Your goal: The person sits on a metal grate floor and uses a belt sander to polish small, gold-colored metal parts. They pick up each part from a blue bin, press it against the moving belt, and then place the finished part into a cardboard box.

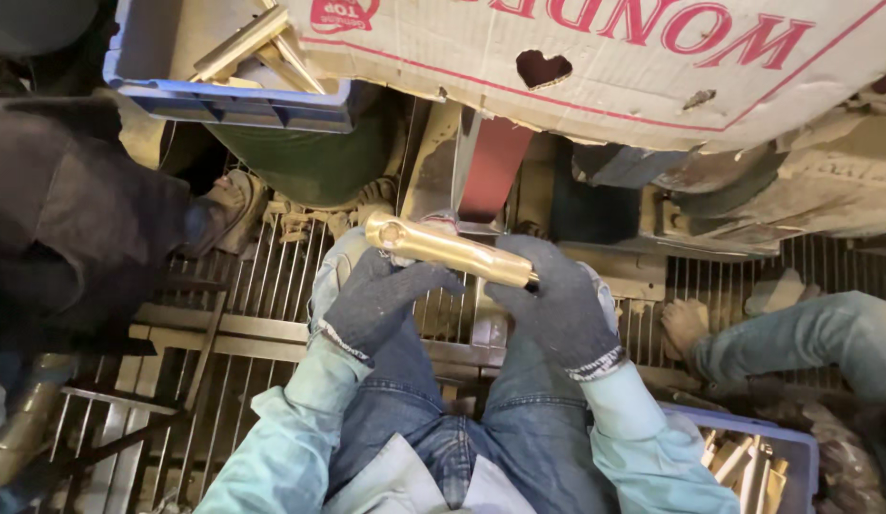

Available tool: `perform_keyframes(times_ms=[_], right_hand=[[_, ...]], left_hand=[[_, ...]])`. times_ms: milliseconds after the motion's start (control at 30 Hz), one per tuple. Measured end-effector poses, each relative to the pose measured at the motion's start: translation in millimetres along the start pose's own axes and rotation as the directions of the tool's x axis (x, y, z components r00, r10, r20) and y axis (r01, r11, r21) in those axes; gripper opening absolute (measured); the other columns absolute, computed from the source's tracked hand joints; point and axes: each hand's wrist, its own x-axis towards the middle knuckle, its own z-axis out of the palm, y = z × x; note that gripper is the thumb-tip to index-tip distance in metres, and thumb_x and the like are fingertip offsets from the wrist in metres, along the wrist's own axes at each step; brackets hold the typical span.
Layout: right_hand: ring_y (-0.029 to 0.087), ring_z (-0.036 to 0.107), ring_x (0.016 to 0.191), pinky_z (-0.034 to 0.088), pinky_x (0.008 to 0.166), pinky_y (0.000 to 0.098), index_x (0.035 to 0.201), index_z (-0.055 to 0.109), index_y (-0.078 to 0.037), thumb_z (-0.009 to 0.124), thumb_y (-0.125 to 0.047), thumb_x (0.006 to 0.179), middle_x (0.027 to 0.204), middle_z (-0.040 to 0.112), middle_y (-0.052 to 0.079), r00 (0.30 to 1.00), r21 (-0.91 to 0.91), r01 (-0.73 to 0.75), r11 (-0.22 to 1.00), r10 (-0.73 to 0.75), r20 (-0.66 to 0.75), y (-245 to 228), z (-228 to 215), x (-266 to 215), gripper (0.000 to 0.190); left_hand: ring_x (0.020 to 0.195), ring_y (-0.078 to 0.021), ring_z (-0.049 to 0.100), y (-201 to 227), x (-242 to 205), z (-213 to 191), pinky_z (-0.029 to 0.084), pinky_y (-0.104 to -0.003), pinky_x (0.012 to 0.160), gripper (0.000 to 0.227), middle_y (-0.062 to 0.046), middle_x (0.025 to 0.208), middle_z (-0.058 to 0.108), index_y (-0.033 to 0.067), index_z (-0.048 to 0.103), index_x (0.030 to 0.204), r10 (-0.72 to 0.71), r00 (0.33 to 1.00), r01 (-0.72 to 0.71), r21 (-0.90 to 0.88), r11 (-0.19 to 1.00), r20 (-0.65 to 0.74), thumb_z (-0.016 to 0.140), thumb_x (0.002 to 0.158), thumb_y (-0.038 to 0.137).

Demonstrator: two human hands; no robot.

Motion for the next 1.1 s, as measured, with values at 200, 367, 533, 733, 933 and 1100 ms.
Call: perform_keyframes(times_ms=[200, 367, 533, 733, 933, 1100], right_hand=[[0.024, 0.071, 0.092, 0.058, 0.080, 0.0369, 0.122, 0.066, 0.003, 0.079, -0.008, 0.078, 0.107, 0.073, 0.014, 0.996, 0.367, -0.085, 0.926, 0.090, 0.003, -2.4, -15.1, -5.5, 0.047], [0.020, 0.069, 0.080, 0.064, 0.079, 0.0355, 0.127, 0.056, 0.000, 0.061, -0.008, 0.088, 0.094, 0.069, 0.012, 0.935, 0.870, -0.274, 0.411, 0.327, 0.140, 25.6, 8.5, 13.5, 0.040], [0.019, 0.066, 0.080, 0.062, 0.077, 0.0392, 0.126, 0.056, 0.004, 0.063, -0.009, 0.094, 0.095, 0.064, 0.011, 0.925, 0.869, -0.315, 0.382, 0.330, 0.190, 66.6, 38.8, 26.7, 0.035], [0.019, 0.065, 0.077, 0.063, 0.078, 0.0429, 0.115, 0.060, 0.006, 0.066, -0.014, 0.097, 0.093, 0.064, 0.011, 0.857, 0.859, -0.407, 0.312, 0.457, 0.240, 96.6, 57.7, 37.4, 0.028], [0.013, 0.062, 0.074, 0.062, 0.074, 0.0370, 0.114, 0.064, -0.004, 0.058, -0.012, 0.096, 0.089, 0.062, 0.006, 0.844, 0.720, -0.497, 0.484, 0.462, 0.272, 118.5, 70.7, 39.1, 0.021], [0.012, 0.060, 0.070, 0.057, 0.070, 0.0323, 0.106, 0.066, 0.001, 0.053, -0.009, 0.099, 0.082, 0.061, 0.005, 0.728, 0.857, -0.514, -0.041, 0.507, 0.461, 127.0, 79.3, 54.7, 0.018]], left_hand=[[0.096, -0.0230, 0.074, 7.8, -8.5, -1.7, 0.061, -0.036, 0.087, 0.049, -0.015, 0.110, 0.071, -0.0071, 0.057, 0.131, 0.059, 0.996, -0.074, -0.251, 0.965, -0.069, 0.069, 0.086, 0.009], [0.094, -0.0218, 0.068, -8.0, 11.2, -17.1, 0.057, -0.033, 0.081, 0.023, -0.015, 0.116, 0.071, -0.0108, 0.075, 0.098, 0.185, 0.982, -0.155, 0.463, 0.873, -0.020, 0.070, 0.088, 0.010], [0.081, -0.0181, 0.071, -42.5, 25.5, -32.6, 0.060, -0.032, 0.080, 0.043, -0.011, 0.090, 0.071, -0.0015, 0.062, 0.126, -0.114, 0.980, 0.100, -0.089, 0.991, -0.165, 0.067, 0.087, 0.016], [0.081, -0.0165, 0.070, -68.0, 40.5, -46.7, 0.060, -0.033, 0.079, 0.024, -0.007, 0.088, 0.068, -0.0005, 0.065, 0.098, -0.181, 0.957, 0.154, -0.134, 0.979, -0.227, 0.067, 0.092, 0.022], [0.066, -0.0150, 0.058, -82.2, 57.8, -48.5, 0.059, -0.033, 0.065, 0.033, -0.004, 0.074, 0.058, 0.0028, 0.061, 0.082, -0.341, 0.884, 0.329, -0.090, 0.940, -0.319, 0.067, 0.095, 0.032], [0.061, -0.0142, 0.056, -88.7, 71.9, -46.9, 0.059, -0.031, 0.059, 0.034, -0.002, 0.070, 0.058, 0.0063, 0.062, 0.081, -0.451, 0.777, 0.454, -0.105, 0.885, -0.438, 0.069, 0.090, 0.038]])
